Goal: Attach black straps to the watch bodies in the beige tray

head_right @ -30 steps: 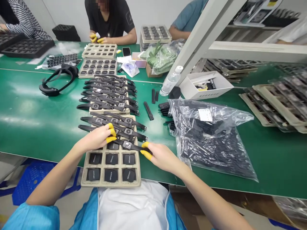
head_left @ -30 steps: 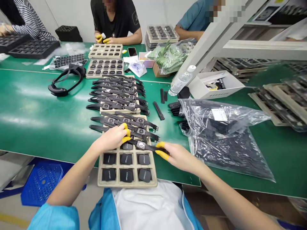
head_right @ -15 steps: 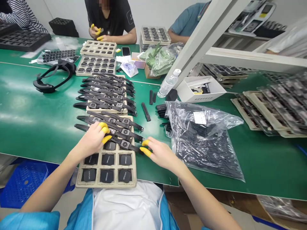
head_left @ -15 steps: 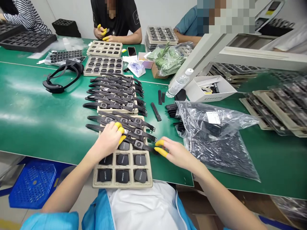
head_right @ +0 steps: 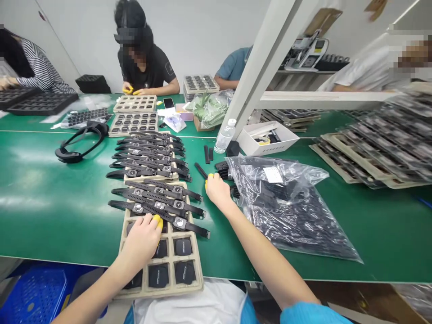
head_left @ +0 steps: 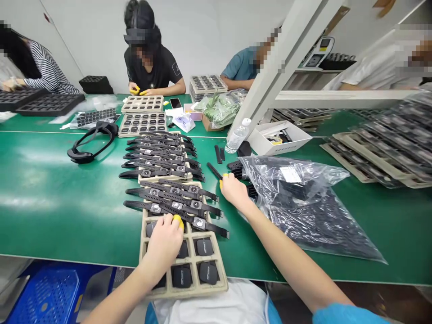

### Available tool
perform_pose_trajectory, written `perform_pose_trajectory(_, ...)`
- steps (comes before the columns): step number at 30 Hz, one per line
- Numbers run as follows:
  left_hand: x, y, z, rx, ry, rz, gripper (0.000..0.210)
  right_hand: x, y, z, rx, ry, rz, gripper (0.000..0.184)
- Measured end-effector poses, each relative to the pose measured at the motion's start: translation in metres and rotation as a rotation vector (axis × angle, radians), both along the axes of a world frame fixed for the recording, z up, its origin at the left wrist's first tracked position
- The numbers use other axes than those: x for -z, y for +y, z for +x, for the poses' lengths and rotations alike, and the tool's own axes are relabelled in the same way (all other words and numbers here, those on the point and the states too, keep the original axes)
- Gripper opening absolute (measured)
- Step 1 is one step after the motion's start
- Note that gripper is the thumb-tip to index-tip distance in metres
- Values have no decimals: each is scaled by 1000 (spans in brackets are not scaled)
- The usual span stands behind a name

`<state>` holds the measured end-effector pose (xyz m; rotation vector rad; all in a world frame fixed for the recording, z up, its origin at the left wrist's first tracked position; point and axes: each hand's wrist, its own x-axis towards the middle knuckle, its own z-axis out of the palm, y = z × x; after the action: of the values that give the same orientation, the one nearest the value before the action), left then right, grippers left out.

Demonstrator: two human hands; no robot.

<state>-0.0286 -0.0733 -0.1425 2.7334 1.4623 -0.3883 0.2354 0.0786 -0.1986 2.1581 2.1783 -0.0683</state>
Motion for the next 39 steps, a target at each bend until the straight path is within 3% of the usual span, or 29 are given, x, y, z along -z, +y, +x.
perform_pose_trajectory(5,-1,3,-5,-17,-45,-16,21,2,-3,16,3,47,42,24)
perform_pose_trajectory(9,-37,14,-27,-46,-314,-51,16,-11,-10,34,32,159,185,28)
perform_pose_trajectory(13,-85,47,-28,-216,-661,-10,18,-34,-15,38,69,701,646,27)
perform_pose_trajectory(15,-93,73,-12,-258,-835,-68,19,-43,-17,27,78,1054,727,28)
perform_pose_trajectory(17,-82,100,13,-236,-1012,-161,19,-46,-21,9,92,1407,602,29)
perform_pose_trajectory(19,-56,123,38,-202,-1130,-234,17,-44,-30,-10,95,1674,368,32)
perform_pose_trajectory(22,-10,138,63,-161,-1179,-263,26,-37,-48,-28,86,1919,-14,35)
perform_pose_trajectory(25,19,135,66,-28,-1133,-211,36,-34,-61,-32,41,2031,-316,38)
perform_pose_trajectory(27,26,133,62,69,-1094,-167,46,-33,-64,-31,-4,2028,-407,39)
perform_pose_trajectory(31,23,133,55,172,-1047,-109,61,-32,-60,-25,-64,1988,-439,41)
perform_pose_trajectory(39,22,137,53,218,-1053,-64,47,-28,-54,-23,0,2012,-421,38)
